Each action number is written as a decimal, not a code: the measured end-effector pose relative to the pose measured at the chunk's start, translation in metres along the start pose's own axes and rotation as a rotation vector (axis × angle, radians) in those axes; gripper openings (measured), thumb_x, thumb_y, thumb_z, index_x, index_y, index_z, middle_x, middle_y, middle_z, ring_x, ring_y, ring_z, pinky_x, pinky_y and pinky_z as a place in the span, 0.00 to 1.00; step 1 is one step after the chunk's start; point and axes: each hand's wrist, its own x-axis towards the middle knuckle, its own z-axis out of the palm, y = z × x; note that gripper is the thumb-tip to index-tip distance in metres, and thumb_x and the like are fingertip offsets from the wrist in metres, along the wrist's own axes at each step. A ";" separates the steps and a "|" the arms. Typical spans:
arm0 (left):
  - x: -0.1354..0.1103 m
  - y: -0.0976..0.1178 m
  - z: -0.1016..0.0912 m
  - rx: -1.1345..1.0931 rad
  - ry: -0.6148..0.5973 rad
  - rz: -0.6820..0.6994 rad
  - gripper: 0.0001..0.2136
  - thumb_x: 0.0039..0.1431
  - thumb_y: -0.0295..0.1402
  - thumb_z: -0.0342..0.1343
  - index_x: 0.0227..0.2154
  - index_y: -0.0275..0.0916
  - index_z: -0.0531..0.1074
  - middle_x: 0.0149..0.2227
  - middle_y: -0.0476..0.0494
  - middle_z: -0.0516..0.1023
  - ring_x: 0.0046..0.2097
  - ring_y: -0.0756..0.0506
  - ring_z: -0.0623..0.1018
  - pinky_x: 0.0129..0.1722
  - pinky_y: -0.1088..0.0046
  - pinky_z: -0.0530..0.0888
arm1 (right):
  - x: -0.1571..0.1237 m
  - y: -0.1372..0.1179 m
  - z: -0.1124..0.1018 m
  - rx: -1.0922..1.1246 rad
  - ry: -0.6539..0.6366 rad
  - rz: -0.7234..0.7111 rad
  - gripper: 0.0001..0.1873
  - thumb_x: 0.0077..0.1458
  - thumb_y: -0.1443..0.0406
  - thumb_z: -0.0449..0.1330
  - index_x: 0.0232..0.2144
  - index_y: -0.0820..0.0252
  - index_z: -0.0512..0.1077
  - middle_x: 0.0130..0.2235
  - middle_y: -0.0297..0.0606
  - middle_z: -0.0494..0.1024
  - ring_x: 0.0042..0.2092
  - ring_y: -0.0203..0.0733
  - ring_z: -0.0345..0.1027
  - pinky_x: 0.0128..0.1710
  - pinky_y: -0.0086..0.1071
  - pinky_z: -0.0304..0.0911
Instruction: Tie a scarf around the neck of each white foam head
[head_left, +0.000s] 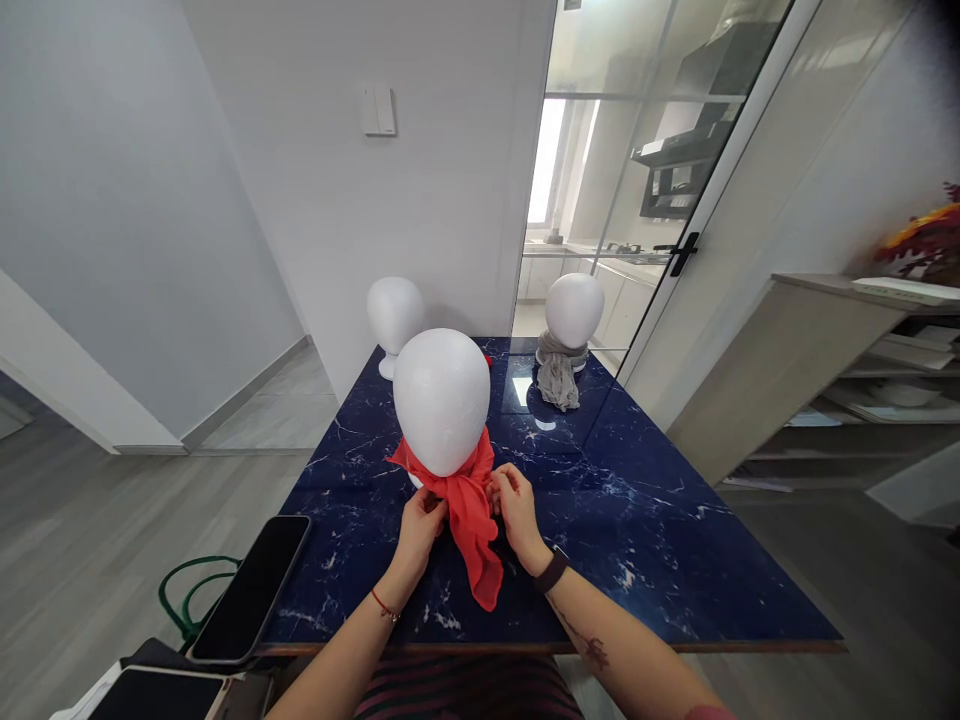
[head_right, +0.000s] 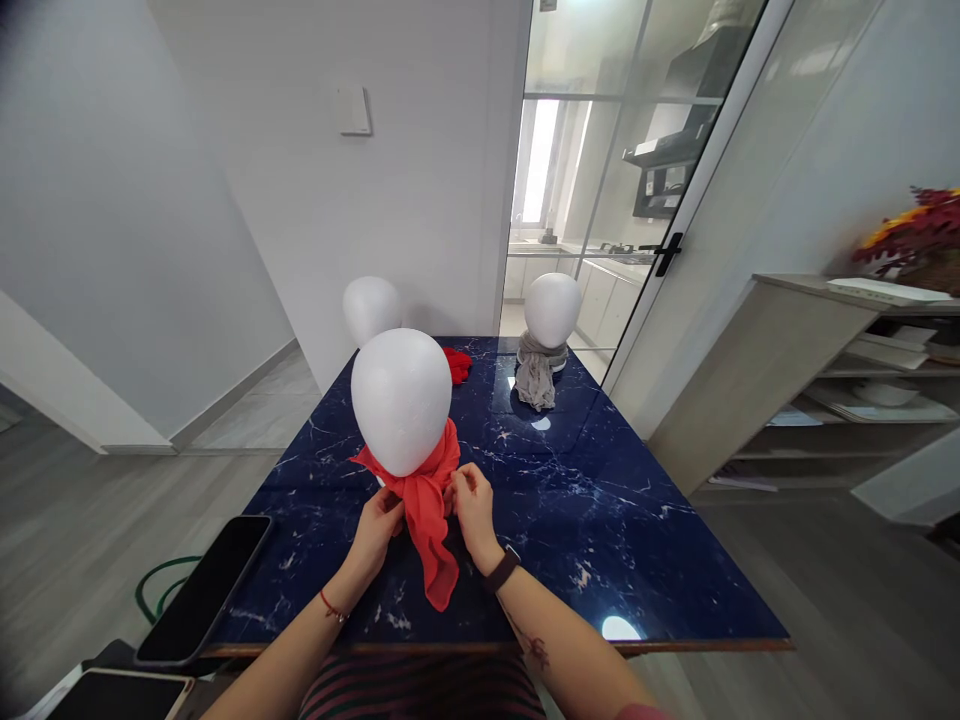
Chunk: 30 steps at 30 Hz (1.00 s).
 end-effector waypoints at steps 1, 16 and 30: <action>0.000 -0.001 0.000 0.001 -0.004 0.003 0.14 0.41 0.34 0.60 0.32 0.32 0.69 0.23 0.53 0.70 0.16 0.59 0.57 0.15 0.81 0.54 | -0.002 -0.005 -0.001 -0.040 -0.031 -0.055 0.13 0.53 0.55 0.54 0.26 0.59 0.64 0.19 0.27 0.65 0.20 0.31 0.57 0.19 0.25 0.53; 0.001 0.002 0.003 0.005 -0.091 0.033 0.21 0.42 0.39 0.62 0.40 0.35 0.67 0.31 0.44 0.77 0.23 0.51 0.74 0.14 0.82 0.60 | 0.011 -0.005 0.001 -0.324 -0.275 -0.159 0.18 0.57 0.57 0.51 0.26 0.62 0.74 0.27 0.34 0.74 0.30 0.37 0.65 0.32 0.29 0.60; 0.000 0.007 0.007 0.078 -0.081 0.025 0.20 0.39 0.41 0.63 0.34 0.34 0.69 0.22 0.54 0.68 0.18 0.56 0.62 0.14 0.81 0.57 | 0.013 -0.027 -0.002 -0.654 0.051 -0.612 0.13 0.56 0.60 0.55 0.42 0.58 0.70 0.42 0.43 0.69 0.42 0.43 0.66 0.43 0.37 0.63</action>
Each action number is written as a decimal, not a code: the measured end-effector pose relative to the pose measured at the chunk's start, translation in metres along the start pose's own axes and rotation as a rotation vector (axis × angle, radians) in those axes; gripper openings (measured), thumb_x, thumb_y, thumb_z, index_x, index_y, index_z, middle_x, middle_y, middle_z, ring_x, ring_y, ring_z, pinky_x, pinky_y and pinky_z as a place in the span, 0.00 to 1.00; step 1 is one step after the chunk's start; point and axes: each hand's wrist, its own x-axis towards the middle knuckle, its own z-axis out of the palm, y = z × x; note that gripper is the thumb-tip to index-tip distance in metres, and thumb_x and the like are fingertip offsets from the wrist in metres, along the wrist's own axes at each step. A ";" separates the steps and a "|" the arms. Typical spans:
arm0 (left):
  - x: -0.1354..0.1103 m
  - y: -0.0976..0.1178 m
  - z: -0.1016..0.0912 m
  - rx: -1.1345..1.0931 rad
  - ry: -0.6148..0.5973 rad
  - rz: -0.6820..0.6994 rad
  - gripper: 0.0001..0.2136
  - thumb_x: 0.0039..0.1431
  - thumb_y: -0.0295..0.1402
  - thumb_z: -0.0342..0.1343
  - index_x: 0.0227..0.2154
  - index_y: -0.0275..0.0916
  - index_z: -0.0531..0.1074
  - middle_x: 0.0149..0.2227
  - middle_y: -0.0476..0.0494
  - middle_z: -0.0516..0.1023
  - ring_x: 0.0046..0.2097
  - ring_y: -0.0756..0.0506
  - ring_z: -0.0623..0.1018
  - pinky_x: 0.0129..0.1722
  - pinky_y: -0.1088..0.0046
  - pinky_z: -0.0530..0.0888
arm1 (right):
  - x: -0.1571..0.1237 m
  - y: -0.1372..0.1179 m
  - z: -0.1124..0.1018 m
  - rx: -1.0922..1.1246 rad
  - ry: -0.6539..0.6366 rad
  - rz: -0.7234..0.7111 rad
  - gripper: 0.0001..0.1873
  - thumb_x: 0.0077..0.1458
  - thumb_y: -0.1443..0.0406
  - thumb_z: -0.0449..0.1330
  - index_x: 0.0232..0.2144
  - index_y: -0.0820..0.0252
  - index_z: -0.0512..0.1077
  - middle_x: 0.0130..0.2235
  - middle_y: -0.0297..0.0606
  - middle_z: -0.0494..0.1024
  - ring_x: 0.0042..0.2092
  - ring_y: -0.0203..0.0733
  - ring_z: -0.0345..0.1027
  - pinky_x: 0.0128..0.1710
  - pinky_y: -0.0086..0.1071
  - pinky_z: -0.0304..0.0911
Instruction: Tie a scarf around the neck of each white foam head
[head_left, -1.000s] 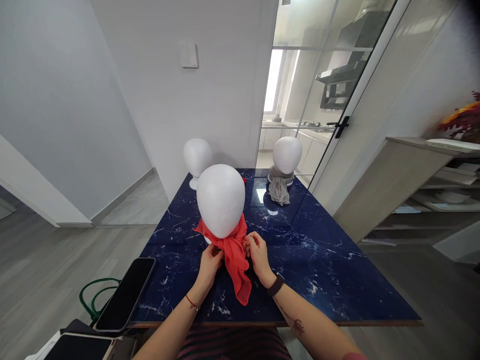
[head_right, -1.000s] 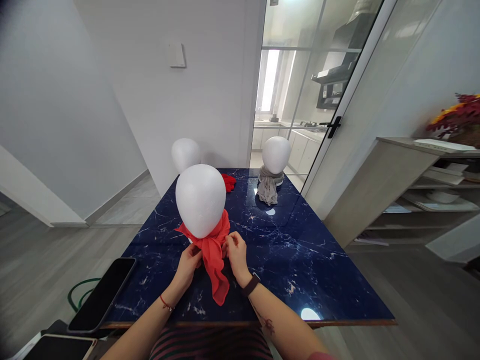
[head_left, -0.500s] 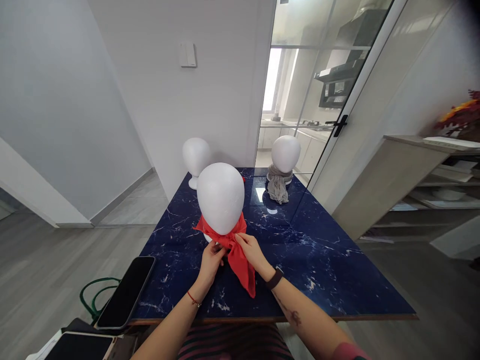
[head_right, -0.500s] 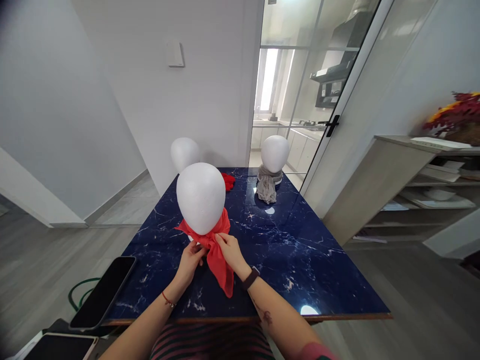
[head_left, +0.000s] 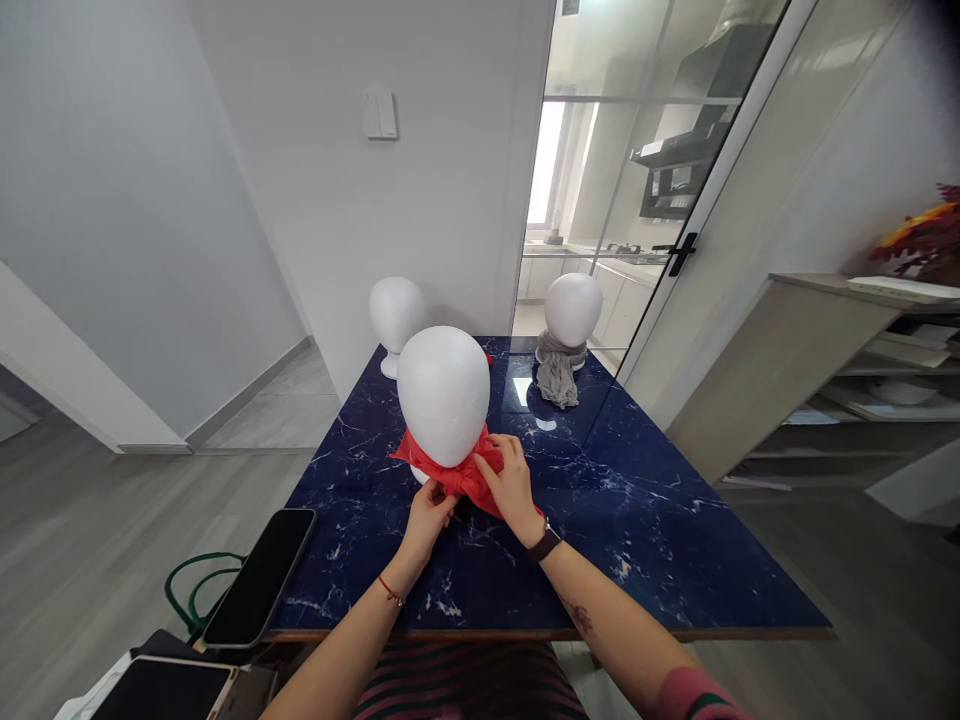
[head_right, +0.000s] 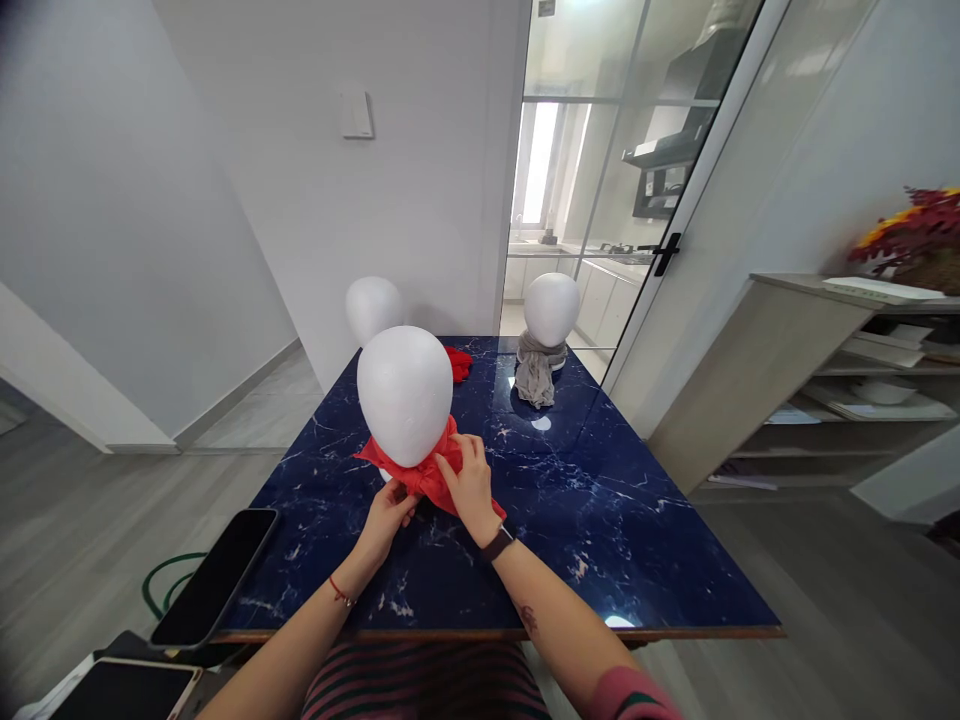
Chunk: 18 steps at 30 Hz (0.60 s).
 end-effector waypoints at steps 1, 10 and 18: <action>0.000 0.000 0.000 0.002 -0.009 0.000 0.21 0.40 0.41 0.63 0.35 0.34 0.69 0.21 0.55 0.67 0.18 0.56 0.61 0.15 0.81 0.56 | -0.003 -0.002 -0.001 -0.033 0.039 -0.028 0.15 0.55 0.58 0.56 0.43 0.59 0.69 0.43 0.44 0.68 0.44 0.44 0.65 0.45 0.38 0.62; 0.002 -0.008 -0.003 0.200 0.091 0.157 0.11 0.43 0.34 0.57 0.30 0.34 0.72 0.20 0.55 0.66 0.22 0.54 0.61 0.24 0.77 0.60 | -0.012 0.006 -0.015 -0.250 -0.357 -0.376 0.08 0.55 0.67 0.57 0.39 0.55 0.72 0.39 0.37 0.75 0.43 0.41 0.65 0.48 0.39 0.52; -0.006 -0.001 -0.009 0.402 0.302 0.222 0.05 0.42 0.32 0.55 0.24 0.38 0.67 0.22 0.53 0.68 0.25 0.50 0.66 0.29 0.75 0.62 | -0.009 0.016 -0.015 -0.268 -0.125 -0.273 0.11 0.59 0.68 0.53 0.39 0.55 0.75 0.36 0.37 0.75 0.39 0.39 0.66 0.44 0.36 0.55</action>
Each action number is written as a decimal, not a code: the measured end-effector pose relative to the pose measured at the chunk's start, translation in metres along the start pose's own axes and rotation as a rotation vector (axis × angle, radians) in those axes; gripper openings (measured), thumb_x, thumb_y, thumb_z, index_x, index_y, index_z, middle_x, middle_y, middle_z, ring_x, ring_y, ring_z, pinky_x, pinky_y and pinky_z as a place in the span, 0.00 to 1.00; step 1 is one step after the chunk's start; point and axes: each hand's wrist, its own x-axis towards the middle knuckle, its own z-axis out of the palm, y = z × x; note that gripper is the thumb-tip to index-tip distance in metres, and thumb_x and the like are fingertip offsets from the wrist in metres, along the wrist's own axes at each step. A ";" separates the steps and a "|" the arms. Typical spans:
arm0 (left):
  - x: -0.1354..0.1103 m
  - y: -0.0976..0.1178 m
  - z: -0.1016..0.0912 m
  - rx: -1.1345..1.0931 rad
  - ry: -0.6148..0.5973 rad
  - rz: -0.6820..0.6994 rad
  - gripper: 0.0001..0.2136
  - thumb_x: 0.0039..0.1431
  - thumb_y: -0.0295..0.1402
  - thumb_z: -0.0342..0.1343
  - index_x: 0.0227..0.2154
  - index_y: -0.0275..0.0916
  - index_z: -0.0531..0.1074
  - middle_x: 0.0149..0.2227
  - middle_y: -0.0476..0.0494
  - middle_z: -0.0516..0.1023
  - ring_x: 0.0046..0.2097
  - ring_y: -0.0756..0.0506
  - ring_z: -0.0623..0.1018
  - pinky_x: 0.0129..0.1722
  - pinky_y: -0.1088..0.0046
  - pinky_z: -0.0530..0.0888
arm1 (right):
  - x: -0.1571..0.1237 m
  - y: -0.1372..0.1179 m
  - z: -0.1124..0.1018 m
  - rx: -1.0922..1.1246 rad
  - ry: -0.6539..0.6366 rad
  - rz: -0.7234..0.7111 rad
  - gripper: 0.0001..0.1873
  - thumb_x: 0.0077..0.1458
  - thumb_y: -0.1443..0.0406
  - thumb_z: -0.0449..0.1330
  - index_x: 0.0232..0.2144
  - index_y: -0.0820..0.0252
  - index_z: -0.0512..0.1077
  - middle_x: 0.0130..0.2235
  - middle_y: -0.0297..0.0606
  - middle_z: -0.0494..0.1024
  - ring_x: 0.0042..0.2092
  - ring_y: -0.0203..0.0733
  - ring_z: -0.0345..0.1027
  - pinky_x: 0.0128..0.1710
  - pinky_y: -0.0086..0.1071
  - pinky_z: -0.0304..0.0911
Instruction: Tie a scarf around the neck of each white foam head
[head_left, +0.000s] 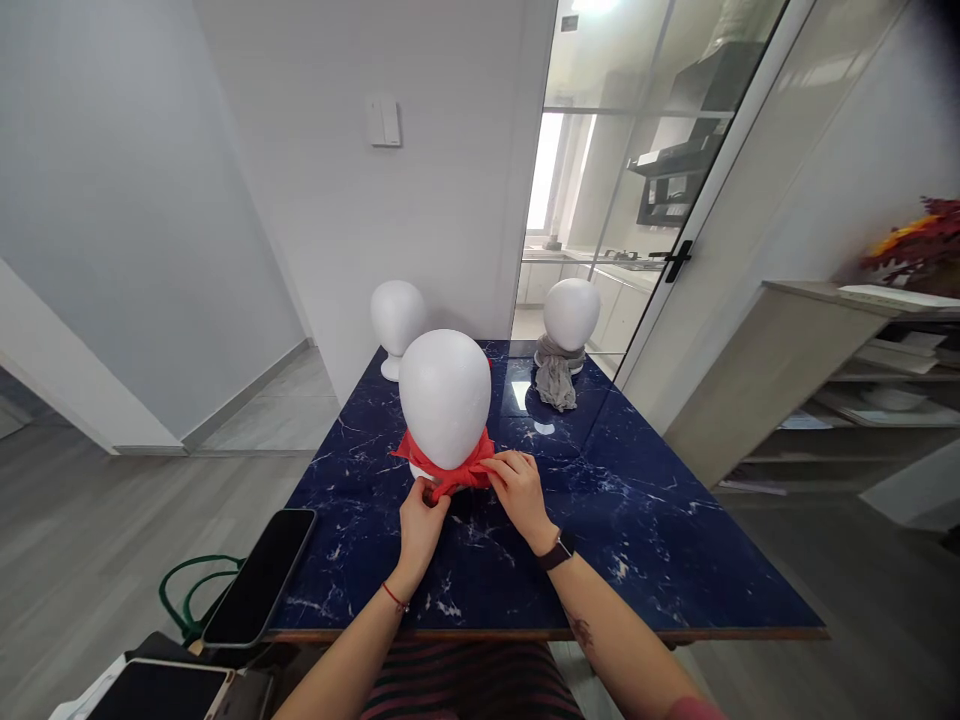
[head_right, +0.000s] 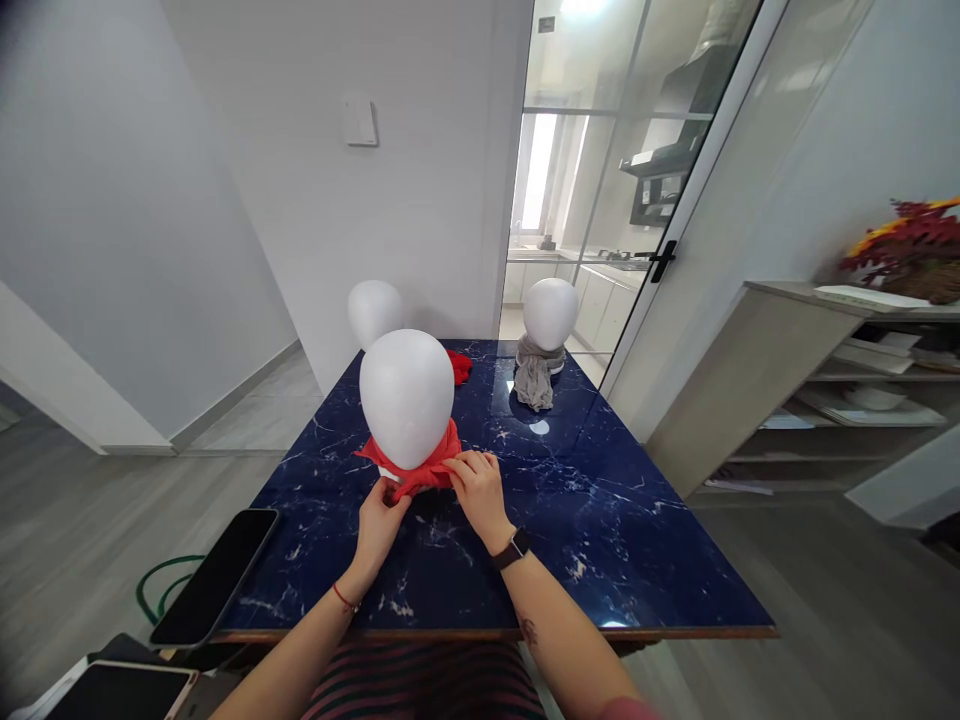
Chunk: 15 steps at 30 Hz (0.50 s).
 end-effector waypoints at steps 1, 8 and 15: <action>0.001 0.000 -0.001 -0.018 -0.004 0.019 0.05 0.42 0.32 0.55 0.23 0.38 0.66 0.22 0.53 0.67 0.26 0.50 0.66 0.29 0.75 0.62 | 0.000 -0.001 0.001 0.005 0.007 0.014 0.11 0.59 0.68 0.53 0.39 0.55 0.75 0.36 0.37 0.75 0.39 0.39 0.66 0.43 0.36 0.56; 0.003 -0.003 -0.002 -0.328 -0.139 0.004 0.03 0.45 0.31 0.52 0.25 0.37 0.66 0.23 0.53 0.67 0.27 0.52 0.66 0.30 0.77 0.63 | -0.002 0.000 0.009 0.079 0.023 0.096 0.11 0.60 0.68 0.51 0.38 0.57 0.73 0.37 0.39 0.73 0.38 0.41 0.66 0.40 0.34 0.60; -0.008 0.002 -0.014 -0.071 -0.266 0.012 0.10 0.52 0.37 0.52 0.33 0.36 0.70 0.27 0.50 0.72 0.28 0.50 0.68 0.30 0.75 0.65 | -0.003 0.000 0.006 0.189 0.023 0.173 0.12 0.60 0.67 0.49 0.42 0.56 0.71 0.40 0.40 0.71 0.39 0.39 0.68 0.39 0.31 0.63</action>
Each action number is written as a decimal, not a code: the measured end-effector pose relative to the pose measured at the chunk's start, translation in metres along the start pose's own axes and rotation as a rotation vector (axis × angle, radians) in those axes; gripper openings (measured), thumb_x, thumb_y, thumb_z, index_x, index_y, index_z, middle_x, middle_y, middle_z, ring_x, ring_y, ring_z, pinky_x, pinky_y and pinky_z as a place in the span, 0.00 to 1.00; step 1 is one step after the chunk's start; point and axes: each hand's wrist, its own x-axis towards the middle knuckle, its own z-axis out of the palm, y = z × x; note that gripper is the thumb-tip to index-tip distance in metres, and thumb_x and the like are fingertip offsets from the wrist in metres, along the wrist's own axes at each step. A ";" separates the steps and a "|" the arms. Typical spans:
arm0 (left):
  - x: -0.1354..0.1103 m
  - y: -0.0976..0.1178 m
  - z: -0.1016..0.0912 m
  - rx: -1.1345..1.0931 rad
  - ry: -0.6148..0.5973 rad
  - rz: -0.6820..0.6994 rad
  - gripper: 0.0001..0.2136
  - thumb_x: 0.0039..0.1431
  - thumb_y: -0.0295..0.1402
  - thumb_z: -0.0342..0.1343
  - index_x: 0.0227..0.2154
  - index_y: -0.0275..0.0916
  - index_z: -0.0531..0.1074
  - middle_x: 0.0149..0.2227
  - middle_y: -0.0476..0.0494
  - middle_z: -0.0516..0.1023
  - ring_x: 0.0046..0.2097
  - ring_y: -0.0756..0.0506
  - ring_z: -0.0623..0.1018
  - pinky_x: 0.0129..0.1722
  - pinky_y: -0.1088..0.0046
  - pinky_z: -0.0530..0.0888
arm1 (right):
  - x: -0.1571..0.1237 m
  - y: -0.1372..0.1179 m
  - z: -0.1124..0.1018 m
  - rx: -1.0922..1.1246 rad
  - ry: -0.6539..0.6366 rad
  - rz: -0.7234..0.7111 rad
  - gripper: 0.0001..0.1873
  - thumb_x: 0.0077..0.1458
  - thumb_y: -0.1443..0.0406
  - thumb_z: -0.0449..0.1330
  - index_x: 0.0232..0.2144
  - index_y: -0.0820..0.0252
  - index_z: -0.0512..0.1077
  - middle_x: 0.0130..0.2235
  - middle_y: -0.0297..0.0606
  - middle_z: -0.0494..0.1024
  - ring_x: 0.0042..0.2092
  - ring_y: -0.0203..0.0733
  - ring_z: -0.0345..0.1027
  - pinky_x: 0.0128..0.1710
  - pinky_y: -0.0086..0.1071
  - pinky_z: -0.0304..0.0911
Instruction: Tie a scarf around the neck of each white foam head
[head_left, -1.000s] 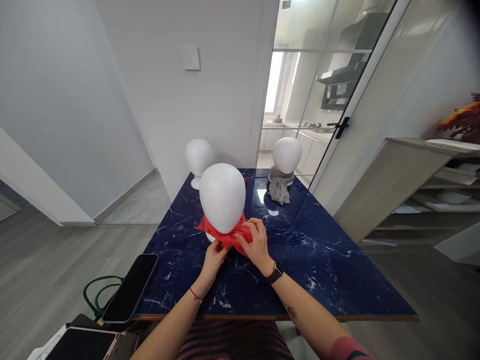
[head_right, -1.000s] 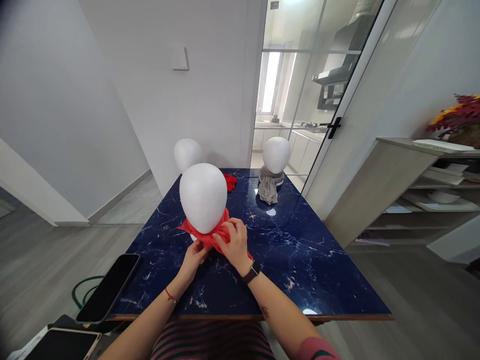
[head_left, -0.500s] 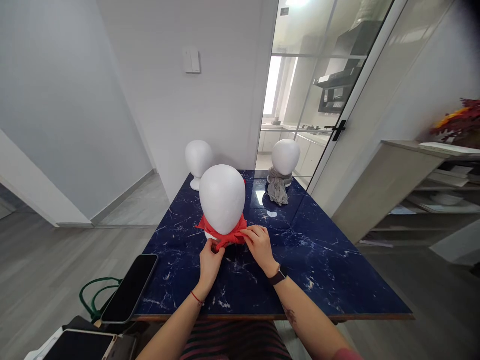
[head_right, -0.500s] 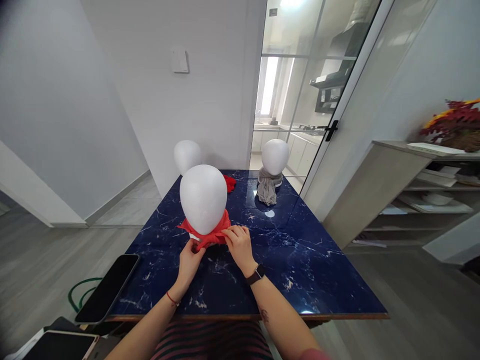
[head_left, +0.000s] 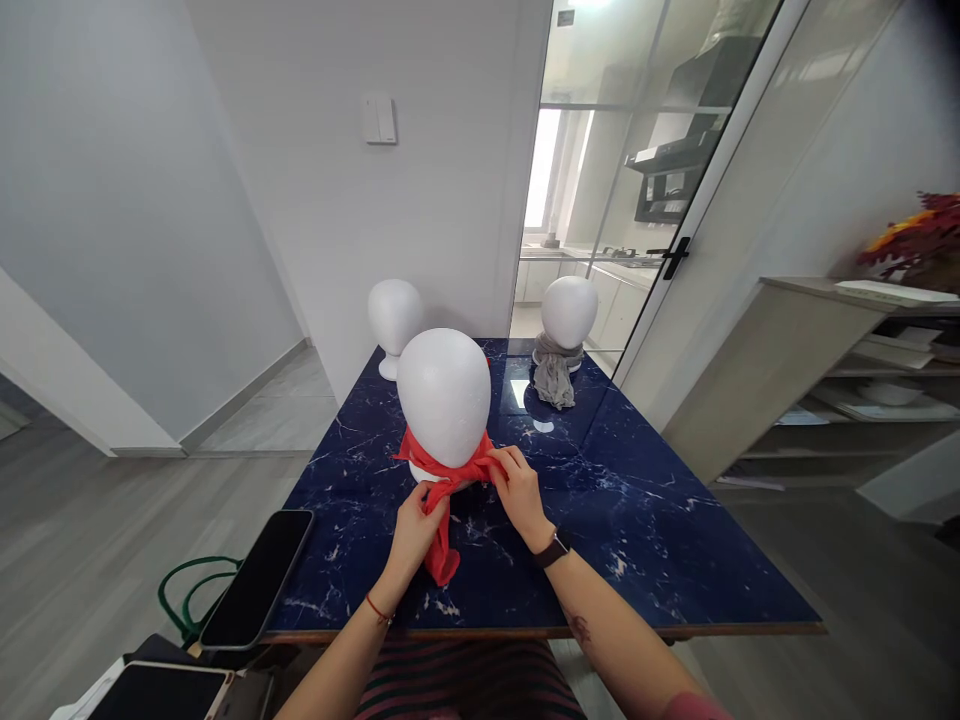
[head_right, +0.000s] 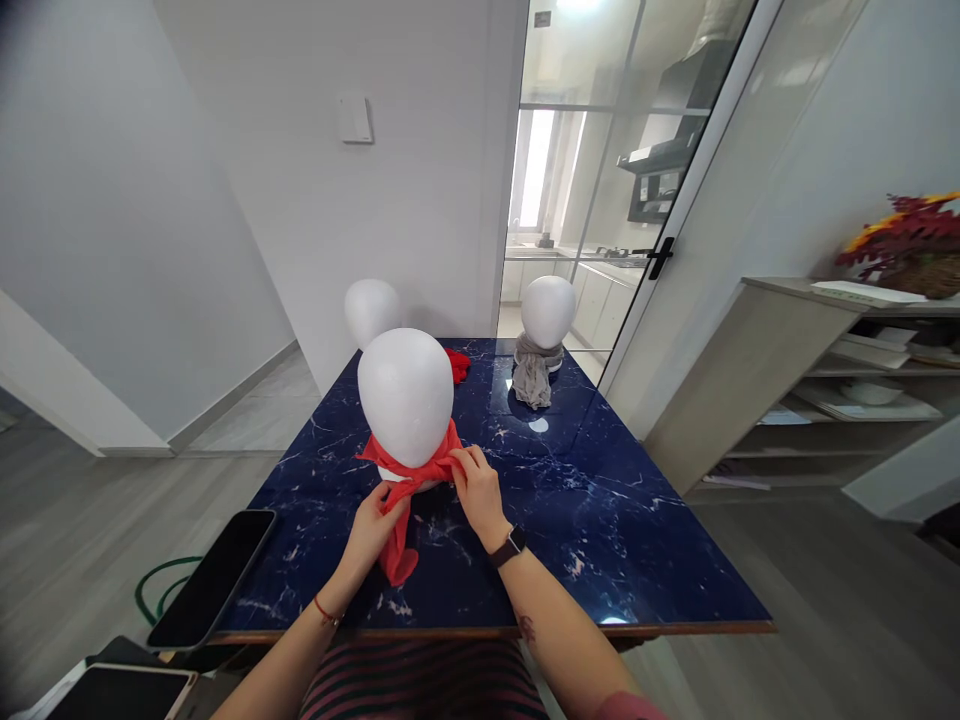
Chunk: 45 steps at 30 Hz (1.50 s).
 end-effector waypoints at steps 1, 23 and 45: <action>-0.003 0.001 0.000 0.045 -0.034 0.034 0.10 0.53 0.37 0.52 0.34 0.37 0.70 0.28 0.49 0.72 0.29 0.49 0.69 0.31 0.75 0.66 | 0.000 -0.001 -0.001 0.009 -0.002 0.000 0.11 0.60 0.67 0.49 0.42 0.57 0.70 0.39 0.40 0.71 0.39 0.40 0.68 0.39 0.31 0.63; -0.006 -0.003 -0.006 0.028 0.000 -0.115 0.14 0.45 0.44 0.58 0.23 0.36 0.72 0.29 0.45 0.75 0.34 0.45 0.72 0.38 0.70 0.69 | -0.068 -0.064 -0.017 0.273 -0.420 -0.153 0.11 0.60 0.65 0.51 0.44 0.57 0.68 0.44 0.41 0.74 0.44 0.40 0.69 0.43 0.32 0.65; -0.008 0.008 0.002 -0.136 0.006 -0.075 0.12 0.46 0.39 0.59 0.29 0.36 0.77 0.37 0.41 0.76 0.41 0.43 0.73 0.45 0.68 0.66 | -0.024 -0.016 0.037 0.854 -0.291 0.755 0.06 0.39 0.65 0.56 0.23 0.63 0.69 0.19 0.29 0.67 0.20 0.28 0.55 0.19 0.24 0.44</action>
